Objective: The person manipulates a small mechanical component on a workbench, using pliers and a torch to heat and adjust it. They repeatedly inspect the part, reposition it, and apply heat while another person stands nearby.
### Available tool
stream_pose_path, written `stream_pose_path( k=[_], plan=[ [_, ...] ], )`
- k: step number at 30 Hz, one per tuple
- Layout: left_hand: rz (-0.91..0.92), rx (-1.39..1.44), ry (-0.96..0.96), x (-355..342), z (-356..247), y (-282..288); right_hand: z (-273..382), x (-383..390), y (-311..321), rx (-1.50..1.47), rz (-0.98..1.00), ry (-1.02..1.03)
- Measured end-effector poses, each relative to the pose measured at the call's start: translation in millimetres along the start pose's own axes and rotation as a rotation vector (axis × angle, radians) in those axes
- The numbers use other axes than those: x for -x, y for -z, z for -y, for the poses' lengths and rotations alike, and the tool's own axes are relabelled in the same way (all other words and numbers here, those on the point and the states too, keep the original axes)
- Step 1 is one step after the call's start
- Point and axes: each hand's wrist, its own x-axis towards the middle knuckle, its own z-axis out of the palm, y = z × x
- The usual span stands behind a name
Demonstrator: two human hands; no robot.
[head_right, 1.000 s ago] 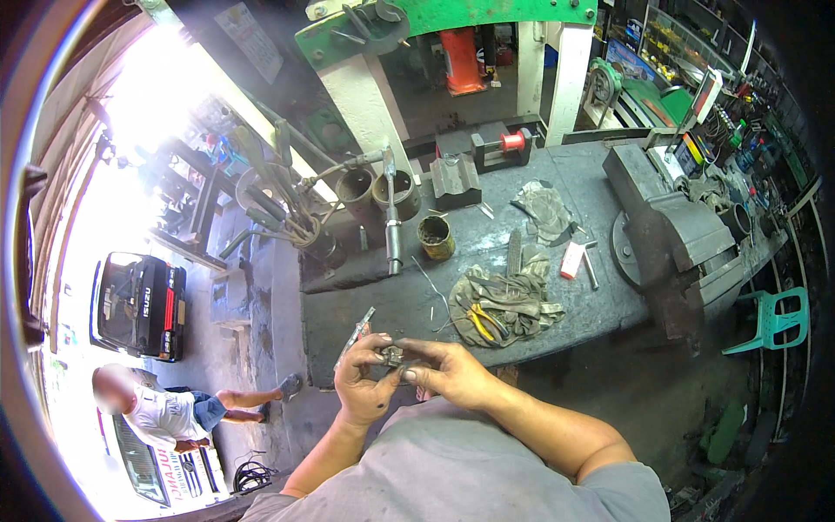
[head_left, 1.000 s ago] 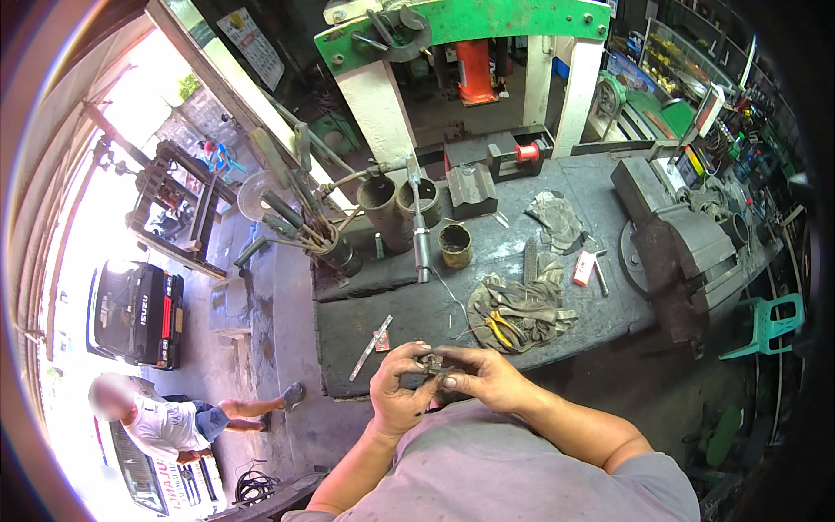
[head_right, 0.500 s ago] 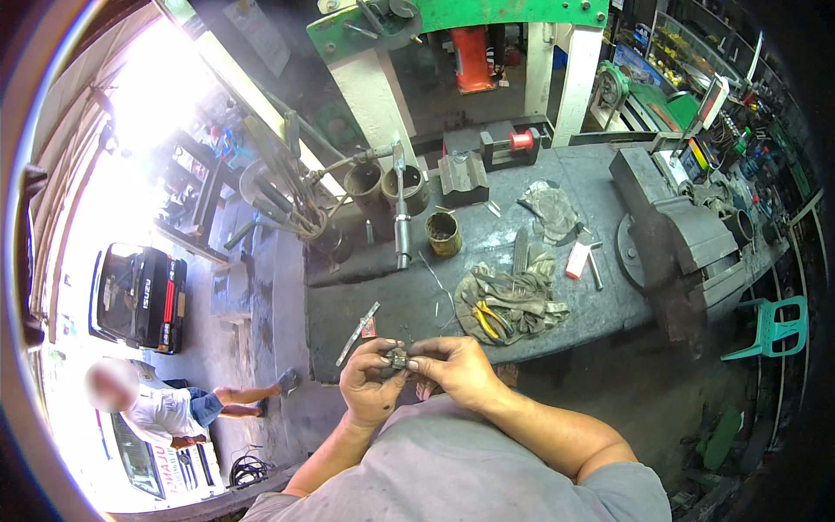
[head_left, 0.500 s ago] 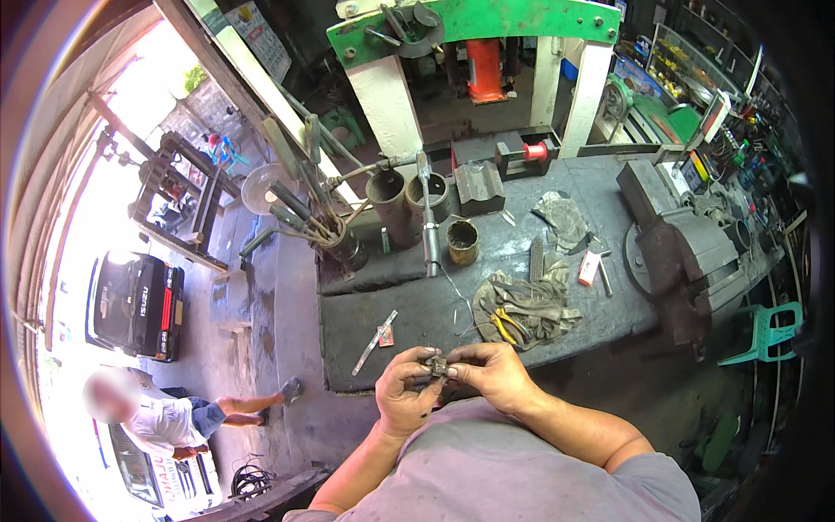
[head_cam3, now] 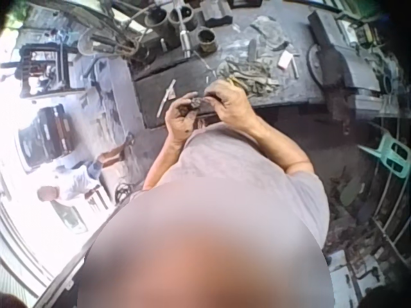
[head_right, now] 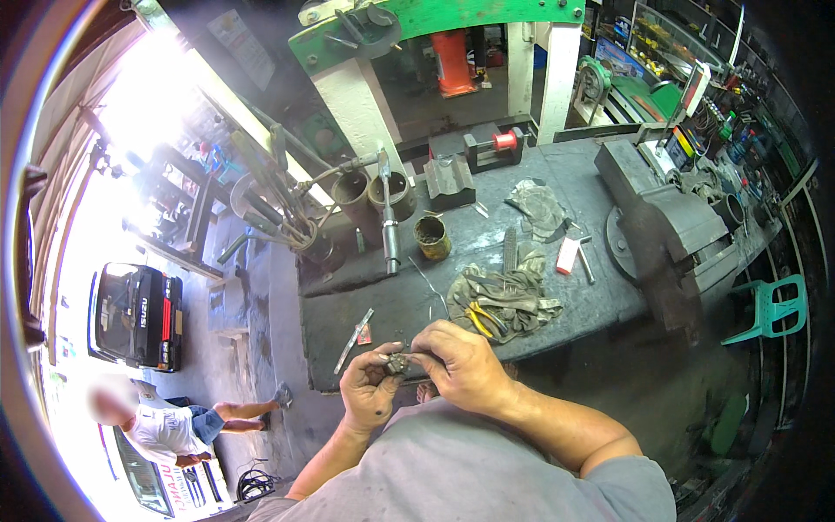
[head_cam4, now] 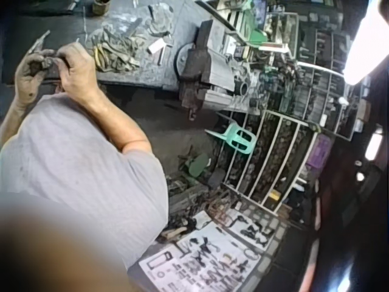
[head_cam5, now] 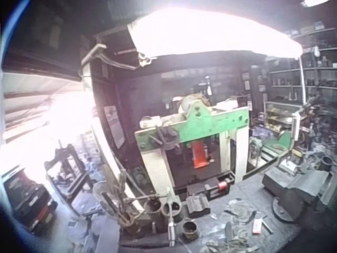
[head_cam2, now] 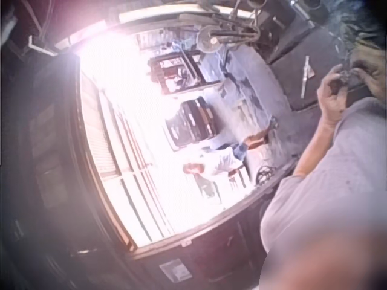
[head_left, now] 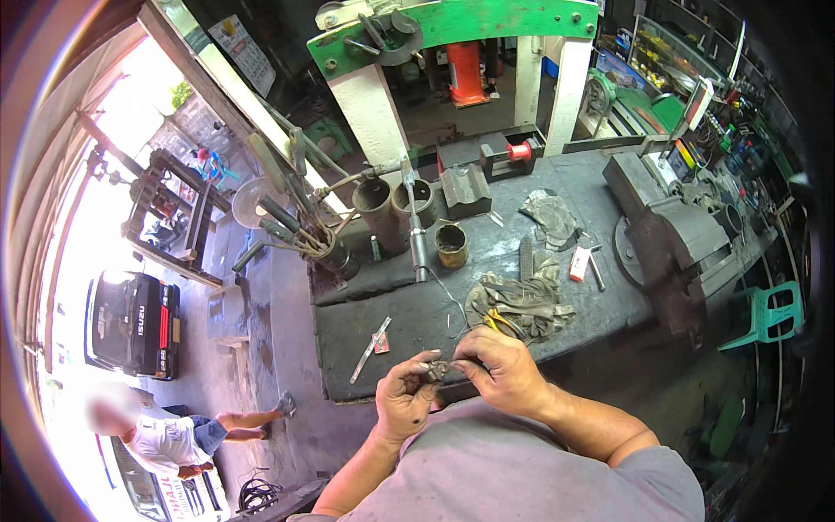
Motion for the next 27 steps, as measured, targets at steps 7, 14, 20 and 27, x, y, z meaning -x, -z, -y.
stream_pose_path(
  k=[7, 14, 20, 27],
  plan=[
    [-0.006, 0.116, 0.116, 0, -7, -4, 6, 2, -4, -0.049, 0.052, -0.042],
    [-0.022, 0.214, 0.183, 2, -8, -7, 6, 1, -5, -0.055, 0.010, -0.054],
    [0.009, 0.243, 0.222, 3, -6, -2, 6, -1, -7, -0.089, -0.016, -0.114],
    [-0.035, 0.300, 0.316, 7, -2, 1, -26, 6, 1, -0.065, 0.085, -0.292]
  ],
)
